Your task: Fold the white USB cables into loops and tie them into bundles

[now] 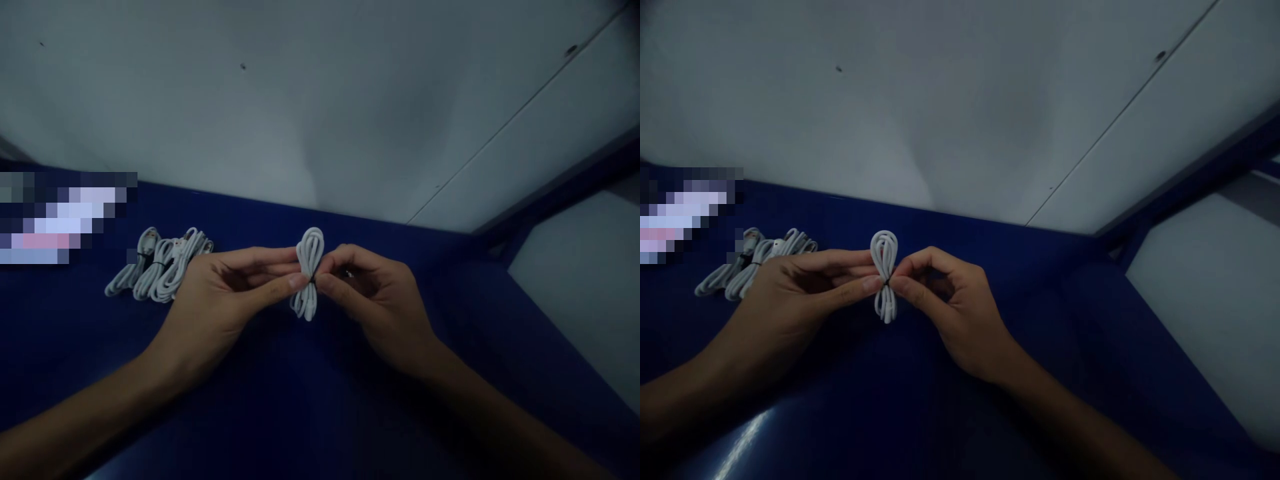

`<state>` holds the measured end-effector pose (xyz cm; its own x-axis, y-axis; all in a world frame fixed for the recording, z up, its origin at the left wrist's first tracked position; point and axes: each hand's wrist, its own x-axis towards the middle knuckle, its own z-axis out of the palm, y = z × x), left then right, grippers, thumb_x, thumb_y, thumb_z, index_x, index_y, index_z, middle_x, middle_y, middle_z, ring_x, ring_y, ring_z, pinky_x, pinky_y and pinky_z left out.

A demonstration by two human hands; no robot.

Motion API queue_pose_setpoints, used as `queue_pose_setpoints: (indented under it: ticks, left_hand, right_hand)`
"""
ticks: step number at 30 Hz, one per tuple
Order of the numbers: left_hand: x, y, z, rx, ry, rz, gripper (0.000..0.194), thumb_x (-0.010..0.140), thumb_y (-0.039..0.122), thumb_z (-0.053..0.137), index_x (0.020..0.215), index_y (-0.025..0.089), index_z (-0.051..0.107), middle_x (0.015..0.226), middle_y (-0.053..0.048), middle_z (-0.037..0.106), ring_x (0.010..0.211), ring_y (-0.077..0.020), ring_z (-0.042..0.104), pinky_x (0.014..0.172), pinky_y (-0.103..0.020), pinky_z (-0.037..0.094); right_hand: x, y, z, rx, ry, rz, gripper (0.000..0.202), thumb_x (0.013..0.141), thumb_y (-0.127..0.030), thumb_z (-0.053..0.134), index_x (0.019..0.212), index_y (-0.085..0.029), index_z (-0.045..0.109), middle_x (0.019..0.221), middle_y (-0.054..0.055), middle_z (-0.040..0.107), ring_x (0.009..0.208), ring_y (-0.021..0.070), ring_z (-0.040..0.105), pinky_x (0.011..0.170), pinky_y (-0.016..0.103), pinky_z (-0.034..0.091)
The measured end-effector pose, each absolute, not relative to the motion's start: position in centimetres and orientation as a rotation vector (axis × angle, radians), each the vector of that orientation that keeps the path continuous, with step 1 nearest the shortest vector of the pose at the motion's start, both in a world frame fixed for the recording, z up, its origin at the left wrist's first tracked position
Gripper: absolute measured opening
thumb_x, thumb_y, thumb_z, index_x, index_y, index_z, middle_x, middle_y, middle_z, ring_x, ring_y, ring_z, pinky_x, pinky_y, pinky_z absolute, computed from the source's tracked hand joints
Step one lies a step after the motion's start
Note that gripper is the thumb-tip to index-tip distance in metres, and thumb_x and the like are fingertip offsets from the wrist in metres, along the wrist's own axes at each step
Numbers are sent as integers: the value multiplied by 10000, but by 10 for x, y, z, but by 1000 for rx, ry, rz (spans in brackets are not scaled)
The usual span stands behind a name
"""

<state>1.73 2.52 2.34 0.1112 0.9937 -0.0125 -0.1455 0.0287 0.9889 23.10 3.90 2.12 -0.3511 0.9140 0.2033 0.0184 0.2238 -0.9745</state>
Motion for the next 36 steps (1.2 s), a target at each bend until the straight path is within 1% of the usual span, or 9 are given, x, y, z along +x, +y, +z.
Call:
queue_pose_setpoints:
  ticks: [3, 5, 13, 16, 19, 22, 25, 30, 36]
  left_hand:
    - [16, 25, 21, 1138, 1017, 1172, 328, 858, 163, 945, 1134, 335, 903, 960, 23, 902, 914, -143, 846, 845, -128, 638]
    - [16, 25, 20, 1134, 1018, 1163, 331, 862, 163, 941, 1143, 334, 901, 986, 18, 903, 922, -144, 844, 843, -129, 636]
    - [16, 24, 26, 1163, 1067, 1130, 290, 808, 190, 979, 1051, 338, 922, 845, 16, 879, 913, -215, 840, 888, -250, 663]
    - [16, 23, 26, 1138, 1054, 1117, 263, 818, 213, 973, 1051, 323, 922, 852, -1, 876, 897, -221, 832, 874, -271, 662]
    - [16, 23, 23, 1061, 1000, 1084, 274, 851, 205, 950, 1096, 320, 914, 855, -1, 872, 905, -192, 822, 887, -239, 642]
    - [14, 24, 20, 1033, 928, 1043, 292, 911, 185, 898, 1170, 320, 895, 962, -11, 891, 949, -167, 821, 915, -211, 621]
    - [12, 25, 18, 1074, 881, 1004, 317, 963, 162, 842, 1228, 331, 874, 1088, -19, 896, 1003, -171, 826, 938, -220, 621]
    - [8, 25, 18, 1124, 887, 953, 314, 1015, 206, 797, 1284, 361, 847, 1146, -13, 892, 1020, -167, 822, 956, -232, 624]
    - [11, 24, 26, 1166, 861, 916, 301, 1027, 261, 791, 1301, 378, 835, 1190, -10, 886, 1010, -165, 824, 983, -239, 617]
  right_hand:
    - [231, 39, 22, -887, -1616, 1220, 48, 987, -244, 832, 977, -237, 786, 883, -6, 741, 818, 154, 696, 730, 278, 570]
    - [231, 39, 22, -881, -1627, 1182, 56, 979, -215, 836, 964, -239, 788, 881, -15, 742, 812, 145, 698, 723, 269, 562]
    - [229, 38, 18, -907, -1621, 1131, 92, 954, -216, 857, 946, -252, 773, 920, -2, 752, 817, 172, 707, 688, 301, 563]
    - [228, 38, 17, -903, -1579, 1158, 127, 932, -230, 881, 940, -248, 756, 894, -4, 724, 788, 166, 668, 663, 297, 537]
    - [228, 38, 15, -873, -1506, 1241, 208, 894, -233, 918, 954, -248, 719, 804, -36, 638, 695, 135, 565, 612, 278, 470]
    - [228, 39, 14, -851, -1465, 1339, 240, 891, -252, 926, 973, -246, 701, 788, -46, 596, 670, 123, 509, 594, 268, 432]
    - [229, 42, 14, -807, -1452, 1441, 246, 896, -291, 926, 982, -243, 701, 796, -46, 601, 647, 114, 507, 584, 259, 453]
    - [230, 46, 10, -775, -1460, 1481, 279, 880, -322, 939, 989, -241, 695, 841, -34, 632, 689, 124, 567, 634, 269, 526]
    - [229, 48, 4, -711, -1457, 1429, 299, 853, -245, 952, 968, -245, 676, 875, -28, 663, 727, 132, 608, 666, 279, 544]
